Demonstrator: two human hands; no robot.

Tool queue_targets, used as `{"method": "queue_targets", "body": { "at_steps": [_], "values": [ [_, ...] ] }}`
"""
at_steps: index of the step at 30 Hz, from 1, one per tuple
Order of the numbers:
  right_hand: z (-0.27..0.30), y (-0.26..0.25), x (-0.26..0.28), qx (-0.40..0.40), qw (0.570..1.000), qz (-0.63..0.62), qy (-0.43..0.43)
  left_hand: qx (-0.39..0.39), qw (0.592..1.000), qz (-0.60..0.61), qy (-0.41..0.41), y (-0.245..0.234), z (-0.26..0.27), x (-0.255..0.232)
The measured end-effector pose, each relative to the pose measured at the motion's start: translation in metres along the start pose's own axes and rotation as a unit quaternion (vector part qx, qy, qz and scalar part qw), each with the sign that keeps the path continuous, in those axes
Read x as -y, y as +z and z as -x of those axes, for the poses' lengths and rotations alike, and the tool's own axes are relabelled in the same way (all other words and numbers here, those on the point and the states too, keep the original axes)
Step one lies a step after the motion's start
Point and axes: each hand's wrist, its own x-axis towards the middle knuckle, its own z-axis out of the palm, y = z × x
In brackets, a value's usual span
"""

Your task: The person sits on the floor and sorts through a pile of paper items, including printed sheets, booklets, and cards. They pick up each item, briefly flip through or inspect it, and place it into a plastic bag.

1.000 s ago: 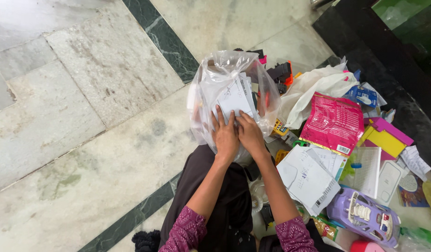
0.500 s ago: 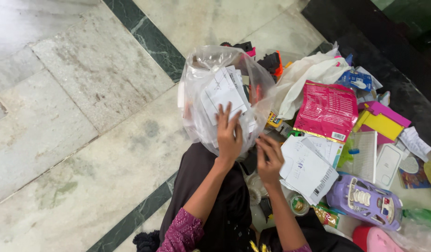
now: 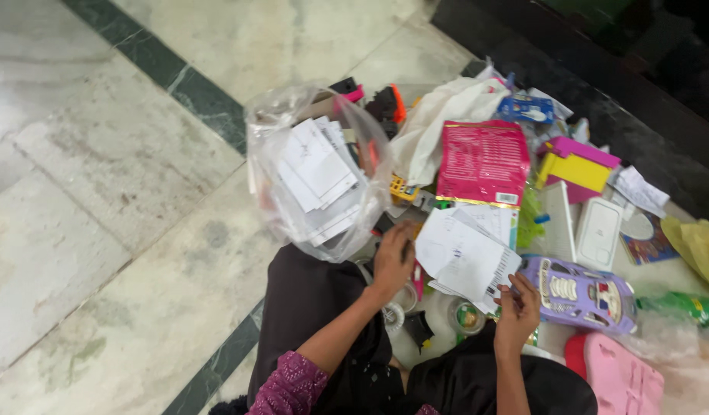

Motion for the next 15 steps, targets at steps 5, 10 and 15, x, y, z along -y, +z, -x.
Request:
{"method": "queue_targets", "body": {
  "at_steps": [5, 10, 15],
  "values": [
    [-0.013, -0.015, -0.034, 0.0, 0.992, -0.053, 0.112, 0.032, 0.993, 0.005, -0.111, 0.028, 0.007, 0.077],
    [-0.019, -0.011, -0.062, 0.017, 0.968, -0.105, 0.229, 0.058, 0.97, 0.059, -0.23, 0.041, 0.01, 0.109],
    [-0.019, -0.011, -0.077, 0.039, 0.965, -0.105, 0.239, 0.136, 0.959, 0.072, -0.239, 0.042, 0.011, 0.091]
  ]
}}
